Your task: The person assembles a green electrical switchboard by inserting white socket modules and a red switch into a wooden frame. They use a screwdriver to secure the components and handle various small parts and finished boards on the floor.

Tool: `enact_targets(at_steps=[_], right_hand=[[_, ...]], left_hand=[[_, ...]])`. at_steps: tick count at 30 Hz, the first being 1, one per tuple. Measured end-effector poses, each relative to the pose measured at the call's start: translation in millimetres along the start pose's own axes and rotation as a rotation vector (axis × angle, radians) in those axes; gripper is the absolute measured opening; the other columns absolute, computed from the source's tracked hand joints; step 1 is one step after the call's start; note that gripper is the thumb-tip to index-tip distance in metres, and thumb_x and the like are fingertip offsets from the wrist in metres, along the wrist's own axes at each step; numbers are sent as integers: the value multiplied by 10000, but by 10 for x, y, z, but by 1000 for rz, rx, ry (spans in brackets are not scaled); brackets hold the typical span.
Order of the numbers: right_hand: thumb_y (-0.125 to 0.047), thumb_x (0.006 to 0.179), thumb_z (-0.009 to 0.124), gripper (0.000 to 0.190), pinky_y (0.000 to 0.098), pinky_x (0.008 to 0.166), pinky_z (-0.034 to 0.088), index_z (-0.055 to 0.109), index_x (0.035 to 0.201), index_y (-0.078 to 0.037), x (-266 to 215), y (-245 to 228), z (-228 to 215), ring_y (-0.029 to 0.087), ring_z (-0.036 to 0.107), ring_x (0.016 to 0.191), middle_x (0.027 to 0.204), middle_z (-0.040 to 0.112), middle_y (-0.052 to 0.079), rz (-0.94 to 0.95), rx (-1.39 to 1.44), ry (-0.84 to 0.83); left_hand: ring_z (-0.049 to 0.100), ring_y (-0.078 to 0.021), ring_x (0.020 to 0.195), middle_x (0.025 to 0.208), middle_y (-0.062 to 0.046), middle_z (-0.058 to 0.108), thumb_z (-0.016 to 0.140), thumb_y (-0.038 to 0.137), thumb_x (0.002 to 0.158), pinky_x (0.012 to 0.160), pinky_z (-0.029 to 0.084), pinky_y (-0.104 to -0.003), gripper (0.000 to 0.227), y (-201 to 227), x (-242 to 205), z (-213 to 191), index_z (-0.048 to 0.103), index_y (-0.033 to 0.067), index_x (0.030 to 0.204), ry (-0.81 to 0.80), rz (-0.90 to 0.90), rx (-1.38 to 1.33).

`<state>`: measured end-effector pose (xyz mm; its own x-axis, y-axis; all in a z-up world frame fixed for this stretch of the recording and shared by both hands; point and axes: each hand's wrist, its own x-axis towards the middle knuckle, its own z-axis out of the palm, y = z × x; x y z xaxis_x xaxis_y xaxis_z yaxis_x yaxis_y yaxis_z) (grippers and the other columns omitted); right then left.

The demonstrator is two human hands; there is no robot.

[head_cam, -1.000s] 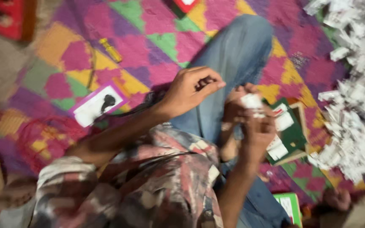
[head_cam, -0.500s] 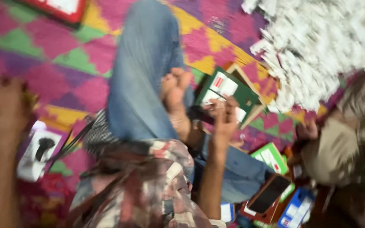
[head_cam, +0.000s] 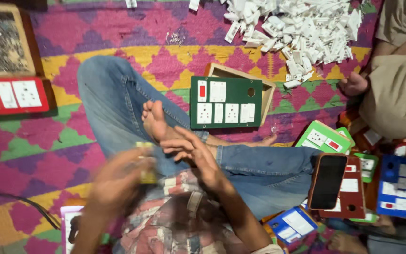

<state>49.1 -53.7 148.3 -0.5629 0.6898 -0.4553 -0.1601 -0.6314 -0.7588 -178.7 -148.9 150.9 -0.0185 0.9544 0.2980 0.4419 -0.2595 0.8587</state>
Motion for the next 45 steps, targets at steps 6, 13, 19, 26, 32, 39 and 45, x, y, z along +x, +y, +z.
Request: enact_targets(at_steps=[6, 13, 19, 26, 32, 39, 45], right_hand=[[-258, 1090, 476, 408, 374, 815, 603, 533, 1348, 53, -17, -342, -596, 247, 724, 880, 999, 722, 176, -273, 44, 367], [-281, 1083, 448, 357, 174, 394, 336, 576, 1315, -43, -457, -209, -1695, 59, 527, 482, 781, 623, 39, -306, -105, 738], [-171, 1070, 515, 294, 167, 493, 354, 641, 1285, -16, -257, 83, -1799, 22, 454, 536, 776, 606, 12, -365, -326, 615], [-161, 1072, 515, 261, 186, 495, 363, 661, 1209, 6, -207, 10, -1902, 32, 472, 548, 778, 623, 13, -340, -144, 668], [-151, 1051, 553, 245, 190, 531, 389, 679, 1193, 4, -138, -24, -1831, 28, 482, 591, 772, 615, 3, -286, -284, 597], [-154, 1059, 551, 244, 193, 531, 379, 670, 1181, 20, -125, 42, -1876, 32, 473, 592, 783, 608, 4, -304, -233, 612], [-171, 1063, 536, 265, 181, 503, 333, 656, 1215, 9, -96, 82, -1960, 28, 448, 587, 810, 607, 9, -327, -153, 628]], left_hand=[[703, -308, 1110, 1258, -147, 703, 656, 33, 788, 941, 576, -407, 365, 407, 1243, 987, 667, 4, 1152, -397, 419, -97], [680, -388, 976, 1024, -161, 685, 712, 80, 850, 812, 546, -469, 275, -144, 2392, 1852, 648, 51, 1116, -458, 367, 3], [547, -344, 1208, 1302, -193, 619, 740, 152, 703, 954, 467, -455, 515, -1378, 3660, 2814, 650, 74, 1204, -208, 594, 735], [527, -399, 1157, 1215, -193, 611, 759, 183, 879, 890, 452, -493, 377, -1656, 4247, 3222, 629, 11, 1189, -259, 258, 546], [571, -338, 1096, 1057, -179, 675, 688, 85, 763, 872, 462, -465, 261, -1775, 4372, 3583, 653, 33, 1017, -92, 359, 888], [589, -277, 948, 949, -142, 680, 690, 62, 870, 858, 468, -401, 170, -1741, 4556, 3459, 653, 28, 1032, -125, 212, 674], [583, -109, 845, 1001, -19, 694, 708, 250, 1001, 751, 474, -264, 250, -1207, 4376, 2773, 614, 44, 1106, -61, -58, -331]])
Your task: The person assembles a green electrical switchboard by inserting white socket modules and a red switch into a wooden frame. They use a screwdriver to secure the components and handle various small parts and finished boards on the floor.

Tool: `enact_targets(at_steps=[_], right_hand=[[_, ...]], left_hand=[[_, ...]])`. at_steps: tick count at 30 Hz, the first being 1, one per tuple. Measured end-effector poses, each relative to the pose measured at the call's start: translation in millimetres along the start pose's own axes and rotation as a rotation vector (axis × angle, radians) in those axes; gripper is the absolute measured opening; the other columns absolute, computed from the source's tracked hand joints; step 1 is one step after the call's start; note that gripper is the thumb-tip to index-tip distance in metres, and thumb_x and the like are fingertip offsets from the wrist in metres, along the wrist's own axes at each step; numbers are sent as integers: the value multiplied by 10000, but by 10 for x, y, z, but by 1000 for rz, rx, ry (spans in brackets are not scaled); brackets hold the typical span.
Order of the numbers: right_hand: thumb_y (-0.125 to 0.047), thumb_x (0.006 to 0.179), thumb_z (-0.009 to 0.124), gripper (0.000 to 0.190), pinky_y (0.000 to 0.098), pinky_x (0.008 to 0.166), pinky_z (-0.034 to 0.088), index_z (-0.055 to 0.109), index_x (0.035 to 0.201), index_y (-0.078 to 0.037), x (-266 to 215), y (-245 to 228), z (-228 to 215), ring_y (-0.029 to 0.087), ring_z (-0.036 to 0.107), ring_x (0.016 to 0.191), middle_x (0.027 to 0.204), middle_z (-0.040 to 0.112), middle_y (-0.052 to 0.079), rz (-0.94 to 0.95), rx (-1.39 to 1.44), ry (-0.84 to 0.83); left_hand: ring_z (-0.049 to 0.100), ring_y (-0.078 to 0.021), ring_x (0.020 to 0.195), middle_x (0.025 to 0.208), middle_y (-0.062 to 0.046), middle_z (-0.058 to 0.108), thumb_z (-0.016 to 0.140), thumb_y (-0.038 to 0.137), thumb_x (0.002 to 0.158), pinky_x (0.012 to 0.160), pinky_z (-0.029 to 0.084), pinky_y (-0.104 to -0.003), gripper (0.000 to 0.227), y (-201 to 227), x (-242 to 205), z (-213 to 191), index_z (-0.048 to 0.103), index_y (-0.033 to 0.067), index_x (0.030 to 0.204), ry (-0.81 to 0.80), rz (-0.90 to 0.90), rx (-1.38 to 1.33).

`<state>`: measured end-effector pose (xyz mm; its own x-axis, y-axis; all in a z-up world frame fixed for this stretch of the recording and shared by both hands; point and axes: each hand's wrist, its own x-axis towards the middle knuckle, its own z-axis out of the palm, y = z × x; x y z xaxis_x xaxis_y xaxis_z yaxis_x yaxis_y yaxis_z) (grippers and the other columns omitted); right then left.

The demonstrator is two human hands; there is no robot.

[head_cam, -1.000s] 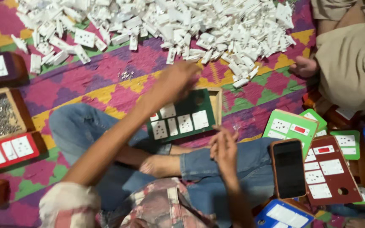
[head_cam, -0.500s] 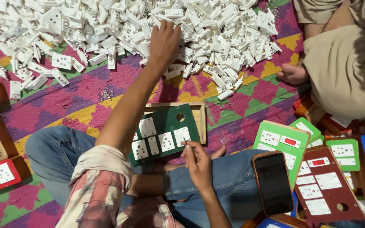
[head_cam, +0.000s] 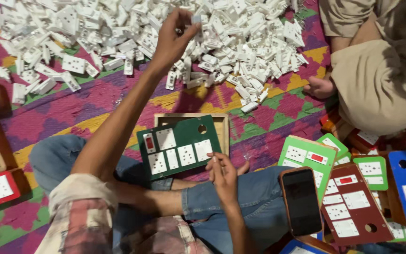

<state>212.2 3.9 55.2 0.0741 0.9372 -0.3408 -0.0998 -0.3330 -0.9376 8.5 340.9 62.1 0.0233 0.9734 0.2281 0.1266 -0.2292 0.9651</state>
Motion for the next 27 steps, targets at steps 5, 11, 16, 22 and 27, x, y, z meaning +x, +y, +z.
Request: enact_targets(at_steps=[5, 11, 16, 22, 27], right_hand=[[-182, 1012, 598, 305, 174, 496, 331, 632, 1259, -6, -53, -25, 10, 13, 478, 651, 874, 634, -11, 32, 30, 12], [-103, 930, 739, 207, 238, 656, 469, 669, 1107, -21, -111, -17, 210, 95, 597, 731, 988, 671, 29, -385, -652, 75], [-108, 1058, 674, 120, 337, 829, 502, 694, 1126, -11, 124, -178, 118, 245, 636, 943, 1041, 633, 135, -453, -828, 376], [-169, 1063, 579, 226, 350, 887, 527, 669, 1215, -28, 537, -71, 71, 228, 690, 1018, 1100, 714, 119, -312, -753, 192], [-210, 1074, 579, 194, 352, 872, 509, 693, 1139, -67, 503, 11, 157, 221, 706, 987, 1024, 750, 107, -129, -750, 176]], left_hand=[[568, -68, 916, 1019, 27, 630, 565, 241, 1106, 777, 486, -264, 212, 236, -1285, -467, 623, 59, 1197, -71, -272, -404], [583, -141, 763, 860, -70, 603, 516, 242, 1121, 680, 480, -315, 221, 376, -2666, -960, 590, 34, 1121, 131, -444, -29], [660, -415, 977, 1022, -246, 695, 548, 157, 1076, 822, 494, -488, 201, 517, -3129, -717, 596, -1, 1190, 279, -313, 364], [661, -445, 1086, 1140, -271, 689, 523, 143, 1068, 904, 502, -499, 303, 433, -3236, -574, 558, -37, 1310, 426, -356, 282], [697, -409, 948, 1050, -255, 699, 528, 180, 1090, 813, 524, -452, 231, 362, -3247, -593, 572, -16, 1204, 436, -432, 158]])
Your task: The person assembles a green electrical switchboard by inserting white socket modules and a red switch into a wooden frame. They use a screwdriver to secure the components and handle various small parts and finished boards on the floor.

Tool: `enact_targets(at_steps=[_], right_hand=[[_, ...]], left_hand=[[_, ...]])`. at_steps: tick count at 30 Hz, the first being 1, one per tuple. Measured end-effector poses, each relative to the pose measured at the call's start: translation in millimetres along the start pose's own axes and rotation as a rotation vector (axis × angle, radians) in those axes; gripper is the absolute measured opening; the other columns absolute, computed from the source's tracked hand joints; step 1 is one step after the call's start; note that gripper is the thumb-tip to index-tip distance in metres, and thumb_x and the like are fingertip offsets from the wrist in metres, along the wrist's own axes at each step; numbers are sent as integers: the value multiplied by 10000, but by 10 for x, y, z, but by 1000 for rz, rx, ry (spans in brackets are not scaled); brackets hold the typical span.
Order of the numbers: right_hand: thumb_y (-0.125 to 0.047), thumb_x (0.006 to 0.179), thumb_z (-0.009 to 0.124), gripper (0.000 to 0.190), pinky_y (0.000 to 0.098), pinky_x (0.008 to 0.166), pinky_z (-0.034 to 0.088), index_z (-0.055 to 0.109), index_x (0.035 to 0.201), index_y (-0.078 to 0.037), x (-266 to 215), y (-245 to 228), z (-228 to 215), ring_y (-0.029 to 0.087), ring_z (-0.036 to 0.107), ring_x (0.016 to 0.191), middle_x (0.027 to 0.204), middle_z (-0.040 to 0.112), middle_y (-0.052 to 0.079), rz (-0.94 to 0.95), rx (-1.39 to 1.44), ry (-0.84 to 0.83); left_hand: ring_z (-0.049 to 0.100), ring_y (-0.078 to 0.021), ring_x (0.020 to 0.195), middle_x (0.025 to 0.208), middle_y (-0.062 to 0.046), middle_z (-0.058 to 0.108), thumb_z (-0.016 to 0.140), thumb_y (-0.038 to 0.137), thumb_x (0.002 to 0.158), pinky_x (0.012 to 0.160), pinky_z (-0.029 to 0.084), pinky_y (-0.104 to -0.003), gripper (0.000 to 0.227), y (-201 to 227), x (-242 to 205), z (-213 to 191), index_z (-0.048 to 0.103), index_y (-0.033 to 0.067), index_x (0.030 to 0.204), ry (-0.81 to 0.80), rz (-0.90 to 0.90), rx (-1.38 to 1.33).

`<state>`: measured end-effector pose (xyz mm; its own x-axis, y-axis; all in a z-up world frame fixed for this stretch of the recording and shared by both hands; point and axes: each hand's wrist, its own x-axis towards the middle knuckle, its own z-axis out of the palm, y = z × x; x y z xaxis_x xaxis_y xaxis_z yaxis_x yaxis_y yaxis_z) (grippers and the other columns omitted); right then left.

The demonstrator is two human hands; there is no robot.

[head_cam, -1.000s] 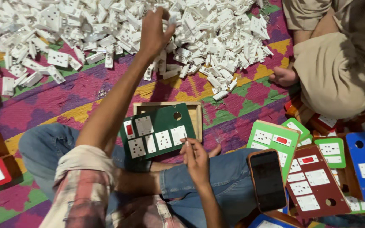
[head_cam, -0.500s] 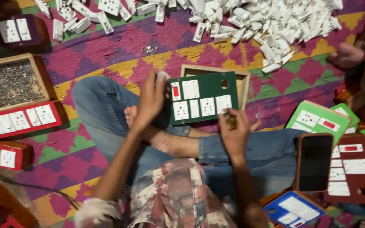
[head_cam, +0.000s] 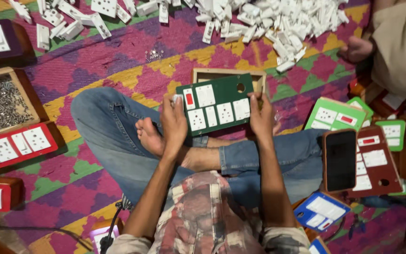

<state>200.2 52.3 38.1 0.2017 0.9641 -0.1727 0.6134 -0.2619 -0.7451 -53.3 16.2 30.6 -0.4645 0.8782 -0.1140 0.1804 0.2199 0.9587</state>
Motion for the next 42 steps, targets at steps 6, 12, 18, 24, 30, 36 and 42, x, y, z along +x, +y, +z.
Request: enact_targets(at_steps=[6, 12, 18, 24, 30, 36, 42], right_hand=[[-203, 1069, 572, 216, 358, 832, 532, 704, 1169, -65, -35, 78, -68, 219, 691, 948, 1052, 725, 123, -107, -138, 207], [-193, 1059, 559, 204, 312, 828, 557, 674, 1135, -43, 48, 237, -69, 165, 701, 965, 1103, 746, 71, 82, 188, 359], [-182, 1054, 543, 236, 290, 913, 517, 689, 1163, -32, 84, 393, -42, 159, 674, 1014, 1105, 735, 80, 201, 427, 232], [-188, 1078, 538, 235, 314, 935, 493, 673, 1170, -19, 148, 396, -59, 205, 657, 1067, 1131, 720, 114, 99, 211, 274], [-141, 1170, 519, 166, 351, 951, 527, 592, 1223, -1, 164, 336, -75, 239, 663, 1094, 1199, 631, 157, -430, -79, 617], [-191, 1172, 528, 137, 222, 556, 332, 587, 1166, -67, -132, 23, -8, 33, 431, 650, 814, 488, -23, -164, 346, 198], [-209, 1119, 497, 239, 216, 535, 325, 598, 1279, -63, -546, -667, 196, 36, 395, 628, 788, 466, -41, -5, 442, -255]], left_hand=[[712, -355, 871, 958, -233, 706, 517, 188, 1097, 733, 526, -424, 220, 72, 113, 189, 569, -1, 1196, -125, 43, -88], [705, -369, 932, 1047, -261, 690, 477, 181, 1108, 771, 526, -439, 318, 111, 240, 312, 527, -16, 1352, -117, 220, -63], [675, -305, 796, 887, -183, 680, 473, 229, 1107, 718, 513, -423, 248, -290, 200, 347, 587, 8, 1109, -111, 36, -13], [652, -386, 854, 946, -226, 658, 465, 241, 1128, 751, 505, -466, 261, -371, 149, 508, 581, 8, 1139, -169, 178, -16], [671, -468, 864, 940, -252, 673, 484, 230, 1085, 703, 503, -509, 237, -203, -40, 980, 549, 15, 1162, -247, 113, -65], [610, -180, 658, 834, -141, 714, 442, 281, 1134, 588, 486, -310, 290, -123, 67, 603, 633, 62, 1142, -473, -185, -385], [560, -91, 753, 971, -46, 615, 479, 247, 1159, 616, 444, -234, 211, -167, 168, 111, 536, 54, 1223, -668, -365, -922]])
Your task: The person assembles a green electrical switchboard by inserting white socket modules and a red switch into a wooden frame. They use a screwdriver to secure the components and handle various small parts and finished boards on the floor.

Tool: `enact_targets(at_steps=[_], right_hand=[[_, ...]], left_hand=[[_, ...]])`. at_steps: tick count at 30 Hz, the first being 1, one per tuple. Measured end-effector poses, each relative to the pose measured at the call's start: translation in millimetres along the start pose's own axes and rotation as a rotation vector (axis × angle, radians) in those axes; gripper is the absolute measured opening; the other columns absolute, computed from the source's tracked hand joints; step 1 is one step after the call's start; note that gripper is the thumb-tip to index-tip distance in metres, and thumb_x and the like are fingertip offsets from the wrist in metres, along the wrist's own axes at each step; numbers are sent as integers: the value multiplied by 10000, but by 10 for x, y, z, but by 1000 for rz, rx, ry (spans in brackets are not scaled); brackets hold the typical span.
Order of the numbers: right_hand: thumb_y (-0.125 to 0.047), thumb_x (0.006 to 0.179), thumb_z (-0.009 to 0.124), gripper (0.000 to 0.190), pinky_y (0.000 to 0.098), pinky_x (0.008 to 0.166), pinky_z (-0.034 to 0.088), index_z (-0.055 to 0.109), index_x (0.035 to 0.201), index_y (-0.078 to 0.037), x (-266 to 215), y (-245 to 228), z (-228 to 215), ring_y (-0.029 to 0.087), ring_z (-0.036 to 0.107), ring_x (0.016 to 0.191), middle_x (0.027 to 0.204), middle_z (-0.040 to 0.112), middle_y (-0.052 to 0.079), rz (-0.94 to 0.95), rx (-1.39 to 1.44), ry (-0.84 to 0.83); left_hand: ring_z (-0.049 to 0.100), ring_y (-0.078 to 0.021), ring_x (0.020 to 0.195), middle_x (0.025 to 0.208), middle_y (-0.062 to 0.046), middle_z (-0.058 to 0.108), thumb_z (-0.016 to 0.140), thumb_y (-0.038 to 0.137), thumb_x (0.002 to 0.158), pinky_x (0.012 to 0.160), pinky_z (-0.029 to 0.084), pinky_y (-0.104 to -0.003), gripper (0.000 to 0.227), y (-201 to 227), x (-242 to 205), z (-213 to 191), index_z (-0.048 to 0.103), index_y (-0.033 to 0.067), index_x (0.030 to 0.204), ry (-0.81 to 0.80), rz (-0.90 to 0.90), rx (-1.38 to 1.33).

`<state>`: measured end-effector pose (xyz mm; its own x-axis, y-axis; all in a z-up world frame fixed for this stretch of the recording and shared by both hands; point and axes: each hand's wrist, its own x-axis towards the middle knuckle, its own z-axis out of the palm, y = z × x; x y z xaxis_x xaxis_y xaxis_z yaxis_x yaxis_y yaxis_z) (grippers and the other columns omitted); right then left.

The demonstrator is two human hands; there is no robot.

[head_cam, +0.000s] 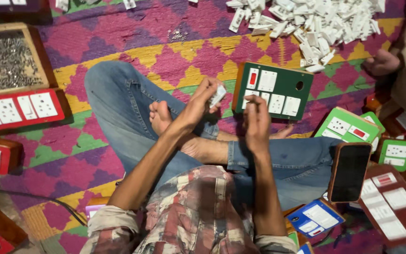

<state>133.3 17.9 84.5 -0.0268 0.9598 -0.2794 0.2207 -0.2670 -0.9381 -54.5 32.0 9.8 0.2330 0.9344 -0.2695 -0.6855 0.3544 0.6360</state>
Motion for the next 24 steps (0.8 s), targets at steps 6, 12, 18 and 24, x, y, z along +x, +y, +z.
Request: enact_targets(at_steps=[6, 12, 18, 24], right_hand=[[-103, 1076, 601, 355, 292, 770, 477, 623, 1426, -54, -162, -592, 291, 157, 566, 810, 926, 623, 72, -348, -503, -37], [-60, 1042, 657, 359, 297, 719, 442, 670, 1399, -99, -192, -807, 323, 103, 517, 694, 771, 550, 38, -342, -702, -25], [-8, 1008, 682, 336, 282, 562, 372, 711, 1331, -98, -110, -843, 350, 94, 439, 613, 732, 496, 39, -404, -744, -33], [-9, 995, 686, 345, 301, 582, 436, 720, 1320, -120, -106, -861, 362, 114, 533, 614, 745, 554, 63, -444, -803, -48]], left_hand=[[622, -130, 908, 1106, -98, 654, 573, 73, 1104, 779, 540, -273, 234, 130, -169, 117, 520, 32, 1328, -46, 141, 188], [758, -198, 837, 1085, -189, 690, 558, 36, 1041, 686, 617, -308, 404, 328, -282, 291, 500, -18, 1437, 105, 324, 641], [736, -208, 789, 1109, -196, 676, 548, -20, 1019, 668, 591, -313, 375, 359, -275, 267, 529, -36, 1393, 154, 424, 651], [724, -252, 789, 1027, -182, 630, 532, -56, 1011, 665, 579, -341, 376, 377, -307, 302, 537, -32, 1387, 174, 440, 705]])
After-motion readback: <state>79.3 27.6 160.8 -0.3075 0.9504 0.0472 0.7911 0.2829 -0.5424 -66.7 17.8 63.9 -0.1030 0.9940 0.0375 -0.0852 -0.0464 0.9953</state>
